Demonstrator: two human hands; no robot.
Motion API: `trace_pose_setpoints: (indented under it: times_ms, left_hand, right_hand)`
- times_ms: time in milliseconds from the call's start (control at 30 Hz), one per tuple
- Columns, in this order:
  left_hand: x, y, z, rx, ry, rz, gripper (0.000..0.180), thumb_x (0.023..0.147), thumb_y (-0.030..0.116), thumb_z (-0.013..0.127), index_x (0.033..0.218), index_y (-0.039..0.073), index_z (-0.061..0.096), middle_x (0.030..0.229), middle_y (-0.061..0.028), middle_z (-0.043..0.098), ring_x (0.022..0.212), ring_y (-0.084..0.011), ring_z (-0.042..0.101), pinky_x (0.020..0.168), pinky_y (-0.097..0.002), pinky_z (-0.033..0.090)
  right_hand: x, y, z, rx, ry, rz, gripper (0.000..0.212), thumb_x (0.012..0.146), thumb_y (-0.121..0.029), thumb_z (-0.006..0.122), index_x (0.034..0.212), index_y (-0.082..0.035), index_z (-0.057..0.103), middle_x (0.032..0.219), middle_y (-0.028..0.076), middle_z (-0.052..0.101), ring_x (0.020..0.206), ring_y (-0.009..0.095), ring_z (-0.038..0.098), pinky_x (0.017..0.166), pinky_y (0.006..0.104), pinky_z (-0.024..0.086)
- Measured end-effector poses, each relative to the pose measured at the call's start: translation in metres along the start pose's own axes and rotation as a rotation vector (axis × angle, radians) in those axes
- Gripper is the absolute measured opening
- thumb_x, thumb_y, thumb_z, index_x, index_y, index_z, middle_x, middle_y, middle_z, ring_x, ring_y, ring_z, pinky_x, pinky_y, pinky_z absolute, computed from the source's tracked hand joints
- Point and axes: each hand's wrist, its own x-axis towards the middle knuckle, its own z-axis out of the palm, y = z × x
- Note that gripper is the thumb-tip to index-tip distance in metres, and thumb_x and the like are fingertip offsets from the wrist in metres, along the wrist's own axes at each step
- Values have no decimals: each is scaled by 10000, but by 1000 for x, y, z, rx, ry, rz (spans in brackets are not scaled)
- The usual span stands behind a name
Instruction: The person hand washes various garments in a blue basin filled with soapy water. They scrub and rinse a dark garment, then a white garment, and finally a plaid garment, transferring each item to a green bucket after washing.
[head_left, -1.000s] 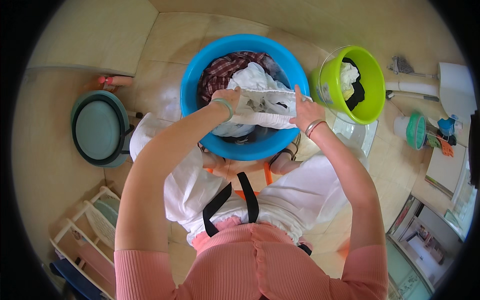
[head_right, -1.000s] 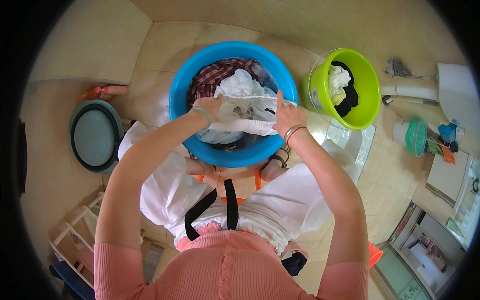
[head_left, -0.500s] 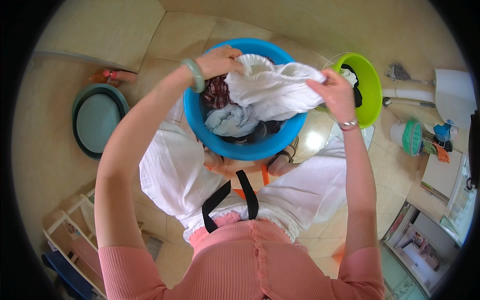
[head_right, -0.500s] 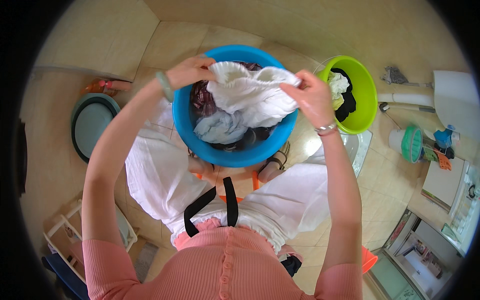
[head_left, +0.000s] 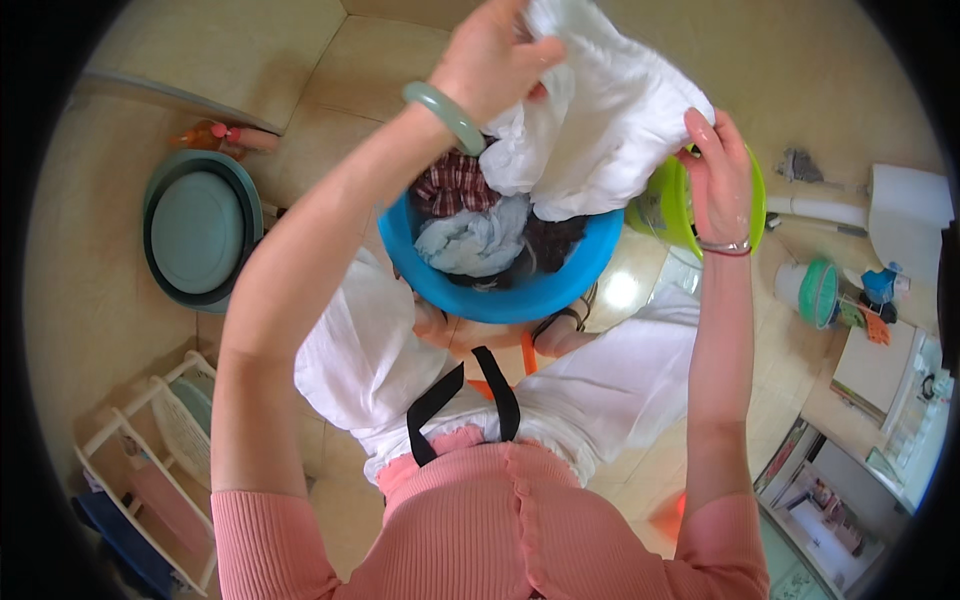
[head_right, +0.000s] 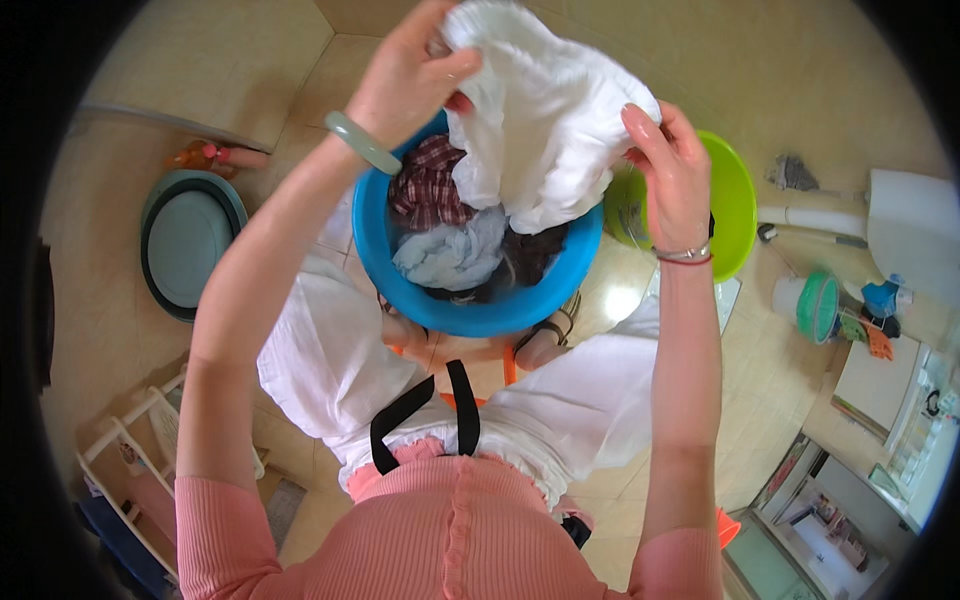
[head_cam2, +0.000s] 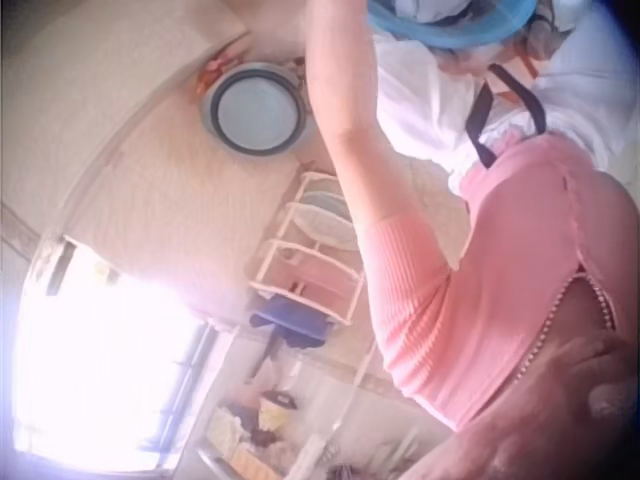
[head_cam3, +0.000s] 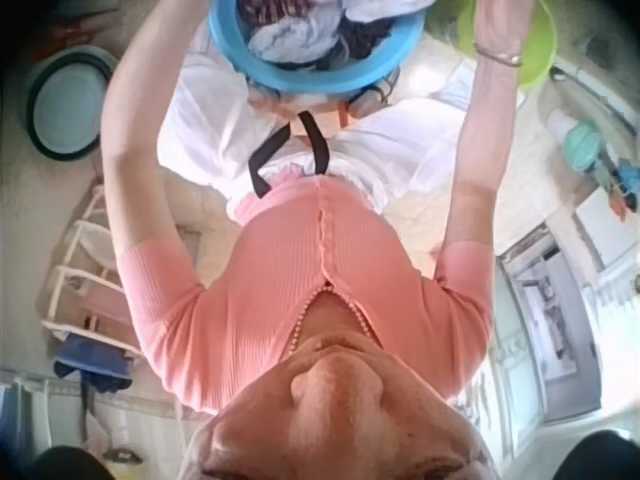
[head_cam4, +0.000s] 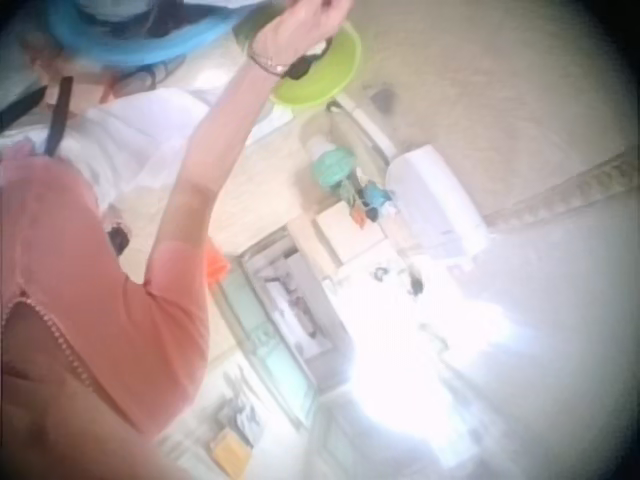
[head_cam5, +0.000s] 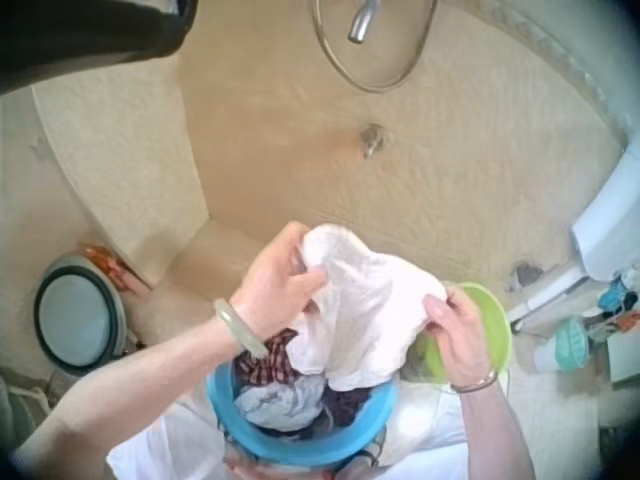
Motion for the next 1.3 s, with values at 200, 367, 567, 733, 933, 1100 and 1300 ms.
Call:
trace_pose_setpoints:
  times_ms: [200,367,567,733,933,1100,1300]
  left_hand:
    - [-62,-29,70,112,112,293,339,801,57,663,1130,11,594,878,-130,590,766,-212,607,665,-349,500]
    - [-147,-71,91,34,-203,77,375,768,-20,614,1134,47,560,961,-158,491,789,-316,558,683,-391,475]
    - [-154,-106,43,-183,-238,-439,167,929,56,542,1038,38,668,1074,-87,683,949,-112,632,847,-290,508]
    - [-89,-120,45,-278,-282,-54,449,1018,402,388,1144,69,661,1348,-76,553,1292,-235,454,1115,-377,296]
    - [-81,-227,57,12,-671,-721,832,907,737,199,1232,123,656,1339,-152,557,1298,-339,445,1114,-394,276]
    - [-64,-243,29,376,-593,-898,931,868,787,255,1261,15,595,1223,-246,604,1191,-349,540,1031,-395,378]
    - [-50,-262,41,771,-290,-593,638,913,635,416,1449,291,397,1350,-202,484,1255,-361,469,1014,-511,348]
  right_hand:
    - [-17,31,38,578,-141,215,459,974,-235,545,1364,-23,430,1284,101,542,1166,204,532,1013,376,414]
    - [-47,84,42,206,-179,429,653,869,-67,633,1459,-79,353,1290,95,527,1092,151,559,909,288,463]
    - [-83,105,46,-188,-186,304,332,763,50,554,1078,-27,620,1041,21,601,903,93,557,809,236,458]
    - [-92,31,78,-480,-562,-129,274,629,69,498,838,-24,650,901,71,589,845,212,547,796,297,442]
    - [-60,35,38,-324,-291,-89,252,656,7,483,829,-16,665,873,77,573,827,199,533,787,295,432]
    - [-6,150,-7,-197,123,43,204,780,79,480,896,0,629,903,32,606,882,117,560,808,228,429]
    - [24,296,-5,-417,199,32,307,812,3,503,1077,-69,639,1136,112,578,1025,230,567,898,334,461]
